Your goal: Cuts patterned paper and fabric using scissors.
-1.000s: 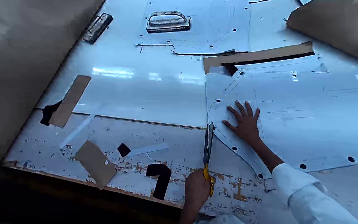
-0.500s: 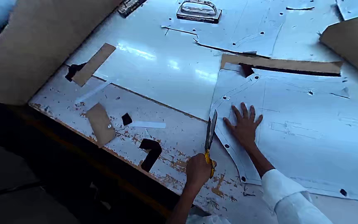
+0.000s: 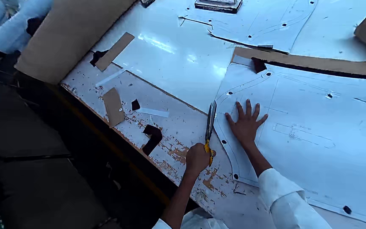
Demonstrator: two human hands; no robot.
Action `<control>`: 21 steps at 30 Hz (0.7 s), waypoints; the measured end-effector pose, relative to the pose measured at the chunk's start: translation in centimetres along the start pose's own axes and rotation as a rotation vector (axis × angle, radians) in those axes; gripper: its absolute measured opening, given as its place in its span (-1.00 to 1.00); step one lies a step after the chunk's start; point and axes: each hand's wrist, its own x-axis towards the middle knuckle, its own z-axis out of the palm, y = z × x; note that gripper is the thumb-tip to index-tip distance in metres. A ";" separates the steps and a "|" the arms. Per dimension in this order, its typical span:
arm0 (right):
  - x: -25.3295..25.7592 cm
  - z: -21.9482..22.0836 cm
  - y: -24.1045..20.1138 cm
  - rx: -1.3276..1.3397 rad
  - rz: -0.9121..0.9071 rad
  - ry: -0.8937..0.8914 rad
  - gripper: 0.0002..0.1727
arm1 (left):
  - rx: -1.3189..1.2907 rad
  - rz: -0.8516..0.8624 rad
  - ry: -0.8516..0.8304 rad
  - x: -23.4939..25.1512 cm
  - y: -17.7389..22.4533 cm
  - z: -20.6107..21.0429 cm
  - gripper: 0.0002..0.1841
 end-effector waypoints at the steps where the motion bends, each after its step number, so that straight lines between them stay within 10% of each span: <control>1: 0.0 0.0 0.0 0.000 -0.003 0.002 -0.13 | 0.004 -0.006 0.002 -0.1 0.2 0.0 -0.59; 21: 0.0 -0.5 -0.3 0.009 -0.002 -0.033 -0.11 | 0.314 -0.054 0.052 -2.6 -0.2 -0.8 -0.70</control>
